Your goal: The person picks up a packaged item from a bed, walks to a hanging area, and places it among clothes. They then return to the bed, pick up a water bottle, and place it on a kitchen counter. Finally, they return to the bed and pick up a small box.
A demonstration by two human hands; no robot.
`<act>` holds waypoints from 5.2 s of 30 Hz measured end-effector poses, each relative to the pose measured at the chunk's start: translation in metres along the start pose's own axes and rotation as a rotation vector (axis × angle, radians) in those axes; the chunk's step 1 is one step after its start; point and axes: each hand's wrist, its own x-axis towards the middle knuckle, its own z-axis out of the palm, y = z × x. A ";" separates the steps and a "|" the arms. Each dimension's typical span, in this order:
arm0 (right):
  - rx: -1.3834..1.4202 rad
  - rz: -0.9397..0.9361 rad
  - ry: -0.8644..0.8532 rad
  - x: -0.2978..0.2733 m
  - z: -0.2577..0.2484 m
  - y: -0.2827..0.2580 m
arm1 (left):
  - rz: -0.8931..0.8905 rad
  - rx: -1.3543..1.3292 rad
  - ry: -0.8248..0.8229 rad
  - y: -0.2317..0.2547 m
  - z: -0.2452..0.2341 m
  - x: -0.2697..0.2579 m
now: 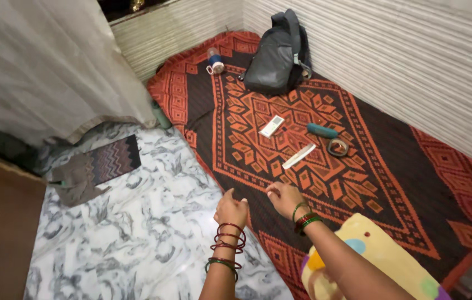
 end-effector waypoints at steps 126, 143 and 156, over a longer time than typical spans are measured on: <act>-0.084 0.196 0.014 1.162 0.297 0.087 | 0.158 0.137 -0.430 0.013 0.296 1.192; -0.222 0.460 -0.075 1.143 0.313 0.118 | 0.250 -0.137 -0.330 -0.051 0.374 1.199; -0.070 0.526 0.000 1.090 0.240 0.056 | 0.304 -0.084 -0.381 -0.014 0.326 1.171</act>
